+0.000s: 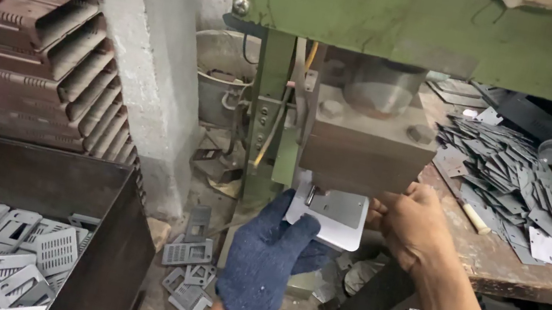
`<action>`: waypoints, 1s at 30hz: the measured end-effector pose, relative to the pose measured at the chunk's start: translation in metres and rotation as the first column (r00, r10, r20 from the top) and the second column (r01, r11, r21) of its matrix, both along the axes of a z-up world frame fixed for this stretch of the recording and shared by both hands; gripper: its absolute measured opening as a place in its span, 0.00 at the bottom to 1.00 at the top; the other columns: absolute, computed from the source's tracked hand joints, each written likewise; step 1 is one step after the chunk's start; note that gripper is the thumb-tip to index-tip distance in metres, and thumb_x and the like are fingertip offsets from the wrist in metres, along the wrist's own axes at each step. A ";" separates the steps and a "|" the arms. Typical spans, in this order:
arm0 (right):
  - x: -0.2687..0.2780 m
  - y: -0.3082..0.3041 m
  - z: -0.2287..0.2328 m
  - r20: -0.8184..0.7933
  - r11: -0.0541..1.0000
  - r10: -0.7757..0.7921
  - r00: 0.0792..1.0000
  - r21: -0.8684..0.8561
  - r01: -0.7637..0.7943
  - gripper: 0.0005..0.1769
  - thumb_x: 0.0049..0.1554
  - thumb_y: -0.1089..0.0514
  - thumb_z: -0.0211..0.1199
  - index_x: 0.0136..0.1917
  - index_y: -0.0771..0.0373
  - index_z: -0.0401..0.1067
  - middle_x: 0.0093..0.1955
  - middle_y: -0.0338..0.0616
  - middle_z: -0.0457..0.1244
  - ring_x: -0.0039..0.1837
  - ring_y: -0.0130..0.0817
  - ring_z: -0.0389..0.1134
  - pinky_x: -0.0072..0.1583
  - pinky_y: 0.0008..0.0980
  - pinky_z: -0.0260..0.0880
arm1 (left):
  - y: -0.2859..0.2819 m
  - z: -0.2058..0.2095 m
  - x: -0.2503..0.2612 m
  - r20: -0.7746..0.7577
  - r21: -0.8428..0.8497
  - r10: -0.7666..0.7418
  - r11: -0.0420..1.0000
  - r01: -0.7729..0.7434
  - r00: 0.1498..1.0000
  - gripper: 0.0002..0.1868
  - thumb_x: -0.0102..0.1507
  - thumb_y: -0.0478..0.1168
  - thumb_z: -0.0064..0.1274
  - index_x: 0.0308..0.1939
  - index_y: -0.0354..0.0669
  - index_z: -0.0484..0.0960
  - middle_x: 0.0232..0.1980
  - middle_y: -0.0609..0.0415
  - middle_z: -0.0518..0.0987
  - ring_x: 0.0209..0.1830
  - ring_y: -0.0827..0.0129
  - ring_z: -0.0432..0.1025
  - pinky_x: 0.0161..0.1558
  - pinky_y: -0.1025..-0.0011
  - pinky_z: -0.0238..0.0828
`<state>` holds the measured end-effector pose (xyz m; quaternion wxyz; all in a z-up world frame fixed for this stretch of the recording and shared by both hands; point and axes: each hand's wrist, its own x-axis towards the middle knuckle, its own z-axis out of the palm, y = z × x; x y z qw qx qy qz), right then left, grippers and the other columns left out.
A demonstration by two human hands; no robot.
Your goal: Stamping and shaping small metal plates using an industrial press machine and performing basic tool maintenance.
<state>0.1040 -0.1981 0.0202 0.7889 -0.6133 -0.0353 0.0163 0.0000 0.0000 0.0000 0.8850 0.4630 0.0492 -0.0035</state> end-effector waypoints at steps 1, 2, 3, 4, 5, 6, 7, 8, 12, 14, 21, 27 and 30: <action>0.001 -0.001 -0.002 0.002 1.000 0.001 1.000 0.000 -0.001 0.04 0.58 0.69 0.60 0.41 0.67 0.73 0.36 0.42 0.66 0.35 0.29 0.65 0.39 0.33 0.68 | 0.003 0.000 -0.001 0.002 0.000 0.001 1.000 -0.001 1.000 0.33 0.61 0.35 0.57 0.72 0.42 0.69 0.41 0.47 0.83 0.34 0.65 0.80 0.38 0.68 0.82; 0.003 -0.003 -0.004 0.021 1.000 0.018 1.000 0.014 -0.018 0.04 0.58 0.69 0.61 0.41 0.67 0.72 0.36 0.41 0.65 0.35 0.29 0.65 0.39 0.33 0.69 | 0.006 0.000 -0.002 0.064 0.042 -0.048 0.998 0.045 0.997 0.32 0.63 0.36 0.55 0.73 0.40 0.69 0.43 0.47 0.83 0.36 0.67 0.80 0.40 0.68 0.83; 0.003 -0.004 -0.007 0.038 0.999 0.034 0.999 0.028 -0.035 0.05 0.59 0.69 0.61 0.40 0.67 0.72 0.35 0.40 0.65 0.35 0.28 0.64 0.40 0.32 0.69 | 0.009 0.000 -0.003 0.121 0.087 -0.098 0.992 0.088 0.988 0.32 0.64 0.37 0.52 0.73 0.38 0.68 0.45 0.48 0.82 0.37 0.68 0.79 0.42 0.69 0.84; 0.000 -0.001 -0.001 0.038 0.999 0.034 0.999 0.029 -0.035 0.05 0.59 0.69 0.61 0.40 0.67 0.72 0.35 0.40 0.65 0.35 0.28 0.64 0.40 0.32 0.69 | 0.010 -0.001 -0.003 0.121 0.088 -0.098 0.992 0.088 0.988 0.32 0.64 0.37 0.52 0.73 0.38 0.68 0.45 0.48 0.82 0.37 0.68 0.79 0.42 0.69 0.84; -0.004 0.002 0.004 0.021 1.000 0.012 1.000 -0.002 -0.012 0.04 0.59 0.69 0.61 0.41 0.67 0.73 0.36 0.41 0.65 0.35 0.29 0.64 0.40 0.31 0.67 | 0.012 -0.002 -0.003 0.128 0.108 -0.109 0.990 0.096 0.986 0.33 0.64 0.36 0.52 0.74 0.41 0.65 0.47 0.48 0.82 0.39 0.69 0.80 0.42 0.69 0.84; -0.007 0.005 0.009 0.004 0.999 -0.011 1.000 -0.032 0.012 0.04 0.58 0.69 0.60 0.41 0.68 0.74 0.36 0.42 0.66 0.35 0.29 0.65 0.39 0.30 0.66 | 0.013 -0.003 -0.002 0.135 0.128 -0.121 0.986 0.104 0.983 0.34 0.63 0.35 0.52 0.75 0.44 0.63 0.48 0.48 0.83 0.40 0.69 0.80 0.43 0.68 0.84; -0.007 0.005 0.009 0.002 0.999 -0.012 1.000 -0.031 0.013 0.04 0.58 0.69 0.60 0.41 0.68 0.74 0.36 0.42 0.66 0.35 0.29 0.65 0.39 0.30 0.66 | 0.014 -0.004 -0.001 0.133 0.129 -0.122 0.986 0.105 0.984 0.34 0.63 0.35 0.52 0.75 0.44 0.63 0.48 0.48 0.83 0.40 0.69 0.80 0.43 0.68 0.84; -0.008 0.005 0.009 -0.024 0.997 -0.041 0.999 -0.061 0.039 0.04 0.58 0.68 0.60 0.41 0.68 0.73 0.36 0.42 0.66 0.35 0.30 0.65 0.40 0.31 0.68 | 0.015 -0.004 -0.001 0.146 0.143 -0.125 0.984 0.104 0.981 0.34 0.64 0.35 0.52 0.75 0.43 0.64 0.48 0.48 0.83 0.40 0.68 0.80 0.44 0.67 0.84; 0.011 -0.005 -0.004 -0.050 0.996 -0.071 0.996 -0.056 0.069 0.06 0.63 0.63 0.61 0.44 0.68 0.73 0.36 0.40 0.65 0.34 0.27 0.64 0.37 0.29 0.64 | 0.013 0.010 0.000 0.146 0.142 -0.148 0.982 0.127 0.978 0.33 0.65 0.35 0.50 0.75 0.44 0.64 0.50 0.50 0.83 0.42 0.70 0.81 0.47 0.70 0.84; 0.014 -0.001 0.003 -0.075 0.995 -0.070 0.995 -0.072 0.064 0.04 0.62 0.64 0.60 0.46 0.67 0.74 0.37 0.40 0.66 0.35 0.27 0.65 0.38 0.29 0.67 | 0.010 -0.001 0.009 0.161 0.124 -0.136 0.985 0.117 0.978 0.32 0.65 0.34 0.51 0.74 0.43 0.65 0.48 0.49 0.82 0.40 0.69 0.80 0.46 0.69 0.84; 0.026 -0.003 0.002 -0.018 0.991 -0.076 0.997 -0.116 0.073 0.04 0.61 0.65 0.61 0.47 0.68 0.74 0.37 0.39 0.66 0.35 0.25 0.64 0.38 0.28 0.66 | 0.006 -0.013 0.026 0.185 0.080 -0.099 0.993 0.085 0.978 0.31 0.64 0.33 0.53 0.73 0.42 0.68 0.43 0.50 0.81 0.37 0.69 0.79 0.42 0.66 0.83; 0.022 -0.007 0.000 0.061 0.995 -0.058 0.996 -0.076 0.063 0.08 0.61 0.67 0.58 0.38 0.67 0.68 0.32 0.41 0.61 0.33 0.29 0.61 0.37 0.31 0.62 | 0.006 -0.020 0.032 0.169 0.082 -0.088 0.994 0.075 0.982 0.34 0.64 0.32 0.53 0.75 0.44 0.64 0.43 0.49 0.81 0.36 0.68 0.79 0.42 0.67 0.82; 0.032 -0.010 -0.012 0.094 0.999 -0.032 0.995 0.019 0.030 0.09 0.61 0.67 0.58 0.37 0.64 0.67 0.31 0.36 0.58 0.33 0.26 0.58 0.37 0.29 0.61 | 0.004 -0.023 0.033 0.171 0.051 -0.074 0.996 0.067 0.983 0.34 0.63 0.32 0.53 0.74 0.42 0.66 0.44 0.50 0.82 0.37 0.67 0.79 0.41 0.66 0.83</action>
